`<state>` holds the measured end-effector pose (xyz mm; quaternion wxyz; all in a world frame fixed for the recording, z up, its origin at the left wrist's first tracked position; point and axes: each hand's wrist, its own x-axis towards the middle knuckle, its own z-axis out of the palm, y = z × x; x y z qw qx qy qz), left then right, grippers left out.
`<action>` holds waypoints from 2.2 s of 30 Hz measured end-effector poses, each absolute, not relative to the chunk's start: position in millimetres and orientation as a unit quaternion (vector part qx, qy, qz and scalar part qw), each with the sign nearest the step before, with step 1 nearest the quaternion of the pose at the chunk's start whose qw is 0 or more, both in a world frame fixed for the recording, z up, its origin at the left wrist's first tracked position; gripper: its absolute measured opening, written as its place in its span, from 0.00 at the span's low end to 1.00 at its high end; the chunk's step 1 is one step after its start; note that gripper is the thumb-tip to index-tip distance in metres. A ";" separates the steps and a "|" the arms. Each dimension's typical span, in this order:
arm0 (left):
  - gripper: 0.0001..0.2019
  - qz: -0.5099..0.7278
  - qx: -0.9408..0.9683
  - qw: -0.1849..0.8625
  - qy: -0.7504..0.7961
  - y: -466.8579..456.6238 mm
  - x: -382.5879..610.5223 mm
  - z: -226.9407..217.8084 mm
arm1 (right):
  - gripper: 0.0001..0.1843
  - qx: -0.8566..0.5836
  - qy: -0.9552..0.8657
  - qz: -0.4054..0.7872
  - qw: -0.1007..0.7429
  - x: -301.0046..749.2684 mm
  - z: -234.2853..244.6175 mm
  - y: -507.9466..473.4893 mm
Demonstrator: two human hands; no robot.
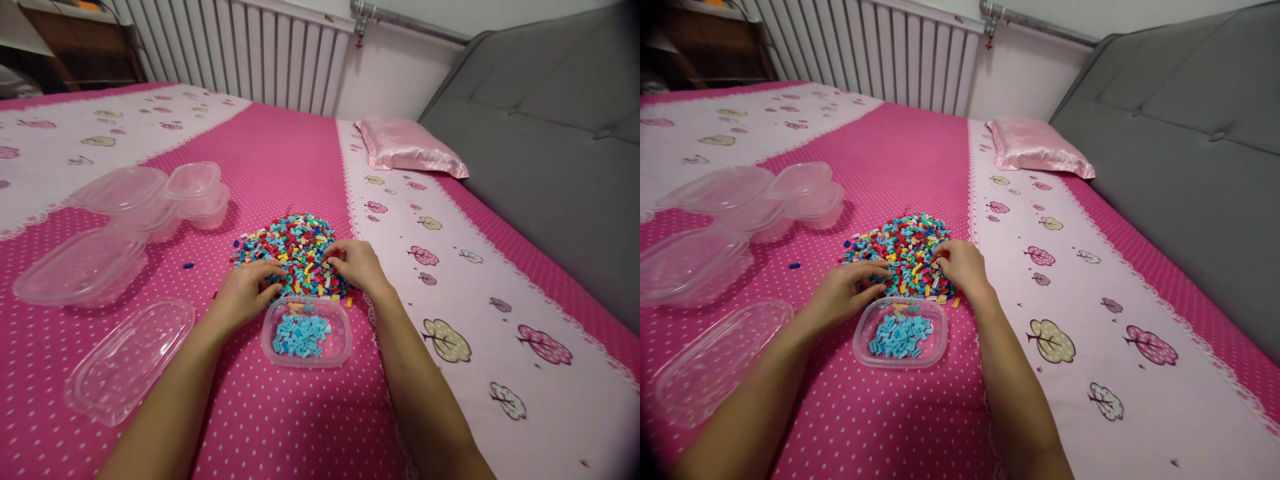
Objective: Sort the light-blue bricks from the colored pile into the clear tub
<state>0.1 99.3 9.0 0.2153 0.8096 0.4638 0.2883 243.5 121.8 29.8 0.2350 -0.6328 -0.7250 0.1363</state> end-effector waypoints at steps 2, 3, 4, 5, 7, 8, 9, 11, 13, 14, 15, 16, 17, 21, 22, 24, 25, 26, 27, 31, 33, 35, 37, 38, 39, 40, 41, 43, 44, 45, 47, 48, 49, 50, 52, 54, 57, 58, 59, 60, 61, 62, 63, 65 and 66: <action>0.12 0.292 0.809 0.217 0.462 99.4 -0.3 8.5 | 0.09 -0.660 -0.705 0.124 0.227 248.2 30.7 121.6; 0.12 0.293 0.809 0.218 0.460 99.4 -0.5 8.3 | 0.09 -0.668 -0.698 0.125 0.226 250.1 30.7 121.7; 0.12 0.294 0.809 0.219 0.459 99.4 -0.7 8.3 | 0.09 -0.673 -0.692 0.129 0.227 251.7 30.5 121.9; 0.12 0.293 0.809 0.219 0.459 99.3 -0.9 8.4 | 0.09 -0.676 -0.687 0.134 0.229 252.8 30.2 122.1; 0.13 0.291 0.809 0.221 0.461 99.1 -1.0 8.9 | 0.08 -0.684 -0.676 0.138 0.240 253.7 29.4 122.8; 0.13 0.290 0.808 0.223 0.462 99.0 -0.9 9.4 | 0.08 -0.687 -0.670 0.136 0.246 253.4 29.0 123.2; 0.13 0.289 0.807 0.225 0.463 98.9 -0.7 9.9 | 0.09 -0.688 -0.666 0.133 0.255 252.7 28.5 123.7; 0.13 0.290 0.805 0.229 0.464 98.8 -0.1 11.1 | 0.12 -0.673 -0.674 0.119 0.280 250.3 26.9 125.0; 0.12 0.291 0.803 0.232 0.465 98.8 0.7 12.3 | 0.17 -0.626 -0.710 0.103 0.305 247.0 24.0 126.9; 0.12 0.291 0.802 0.234 0.467 98.8 1.1 12.9 | 0.20 -0.597 -0.733 0.096 0.311 245.2 22.1 128.0; 0.12 0.290 0.801 0.236 0.469 98.9 1.4 13.4 | 0.21 -0.571 -0.754 0.092 0.310 243.3 20.1 129.0; 0.12 0.289 0.799 0.238 0.470 98.9 1.7 13.8 | 0.21 -0.556 -0.768 0.090 0.304 241.6 18.0 129.9; 0.12 0.288 0.798 0.240 0.471 99.0 1.9 14.1 | 0.21 -0.552 -0.775 0.088 0.295 240.1 15.9 130.7; 0.12 0.292 0.802 0.238 0.464 99.0 2.2 14.7 | 0.18 -0.582 -0.760 0.082 0.276 237.7 9.9 132.7; 0.12 0.292 0.802 0.238 0.463 99.0 2.2 14.6 | 0.18 -0.585 -0.758 0.082 0.278 238.2 9.1 133.0; 0.11 0.292 0.801 0.238 0.465 98.8 2.1 14.4 | 0.17 -0.587 -0.755 0.083 0.281 239.7 8.0 133.5; 0.11 0.292 0.799 0.239 0.467 98.8 2.0 14.2 | 0.16 -0.589 -0.753 0.084 0.281 240.6 7.7 133.7; 0.11 0.293 0.798 0.240 0.468 98.7 1.9 14.0 | 0.16 -0.591 -0.752 0.084 0.279 241.6 7.5 134.0; 0.11 0.294 0.798 0.240 0.467 98.7 1.7 13.8 | 0.16 -0.594 -0.751 0.083 0.276 242.5 7.3 134.2; 0.12 0.292 0.804 0.237 0.461 98.6 1.0 13.6 | 0.13 -0.601 -0.747 0.080 0.273 245.7 6.7 135.4; 0.12 0.289 0.804 0.238 0.462 98.6 0.9 14.0 | 0.11 -0.602 -0.745 0.084 0.274 247.2 6.5 136.0; 0.12 0.291 0.803 0.239 0.462 98.7 1.0 14.5 | 0.09 -0.602 -0.744 0.090 0.274 248.5 6.6 136.4; 0.12 0.293 0.801 0.241 0.463 98.8 1.2 15.0 | 0.08 -0.601 -0.744 0.097 0.276 249.4 6.9 136.5; 0.12 0.293 0.800 0.241 0.465 98.9 1.3 15.1 | 0.08 -0.601 -0.743 0.100 0.278 249.8 7.0 136.5; 0.11 0.292 0.799 0.242 0.467 99.0 1.4 15.2 | 0.08 -0.602 -0.741 0.102 0.279 250.0 7.1 136.4; 0.11 0.291 0.798 0.241 0.469 99.0 1.4 15.3 | 0.08 -0.603 -0.739 0.104 0.281 250.2 7.1 136.3; 0.11 0.289 0.798 0.240 0.471 99.1 1.3 15.2 | 0.07 -0.605 -0.737 0.106 0.284 250.3 7.0 136.3; 0.11 0.289 0.800 0.237 0.469 99.2 0.9 15.0 | 0.07 -0.608 -0.725 0.112 0.303 250.4 6.7 136.6; 0.11 0.290 0.802 0.235 0.466 99.3 0.7 14.8 | 0.06 -0.610 -0.713 0.122 0.323 250.4 6.7 137.0; 0.12 0.289 0.804 0.233 0.464 99.2 0.4 14.6 | 0.06 -0.612 -0.693 0.141 0.353 250.4 6.9 137.5; 0.12 0.289 0.807 0.231 0.460 99.0 0.0 14.3 | 0.08 -0.614 -0.620 0.221 0.435 250.4 8.3 138.8; 0.12 0.289 0.807 0.231 0.460 98.8 -0.1 14.2 | 0.09 -0.608 -0.571 0.283 0.474 250.4 9.7 139.5; 0.13 0.289 0.807 0.232 0.460 98.7 -0.1 14.0 | 0.09 -0.595 -0.515 0.349 0.509 250.4 11.6 140.1; 0.13 0.289 0.807 0.233 0.460 98.7 -0.1 14.0 | 0.08 -0.577 -0.459 0.409 0.538 250.4 13.9 140.7; 0.13 0.289 0.806 0.234 0.461 98.7 0.0 13.8 | 0.04 -0.537 -0.368 0.491 0.578 250.5 18.8 141.7; 0.13 0.287 0.806 0.233 0.461 99.0 -0.1 13.8 | 0.03 -0.512 -0.313 0.522 0.606 250.6 22.7 142.2; 0.13 0.283 0.809 0.231 0.460 99.3 -0.2 14.1 | 0.07 -0.525 -0.309 0.519 0.600 251.6 22.6 142.2; 0.12 0.283 0.810 0.230 0.460 99.3 -0.2 14.3 | 0.08 -0.544 -0.332 0.502 0.584 252.4 20.6 142.0; 0.12 0.282 0.810 0.230 0.460 99.3 -0.2 14.4 | 0.09 -0.569 -0.367 0.473 0.564 253.3 18.0 141.7; 0.12 0.283 0.810 0.230 0.460 99.3 -0.2 14.4 | 0.09 -0.596 -0.410 0.433 0.538 254.4 14.9 141.4; 0.12 0.284 0.810 0.229 0.460 99.3 -0.2 14.3 | 0.10 -0.622 -0.457 0.385 0.505 255.5 11.6 141.2; 0.13 0.285 0.810 0.229 0.459 99.4 -0.3 14.2 | 0.10 -0.646 -0.501 0.338 0.467 256.4 8.6 140.9; 0.13 0.286 0.811 0.228 0.457 99.5 -0.3 13.9 | 0.11 -0.666 -0.535 0.296 0.427 256.9 6.1 140.7; 0.13 0.288 0.813 0.226 0.454 99.7 -0.5 13.3 | 0.12 -0.696 -0.577 0.242 0.351 256.5 3.2 140.3; 0.13 0.288 0.813 0.225 0.453 99.9 -0.6 13.0 | 0.13 -0.706 -0.590 0.226 0.320 255.5 2.7 140.0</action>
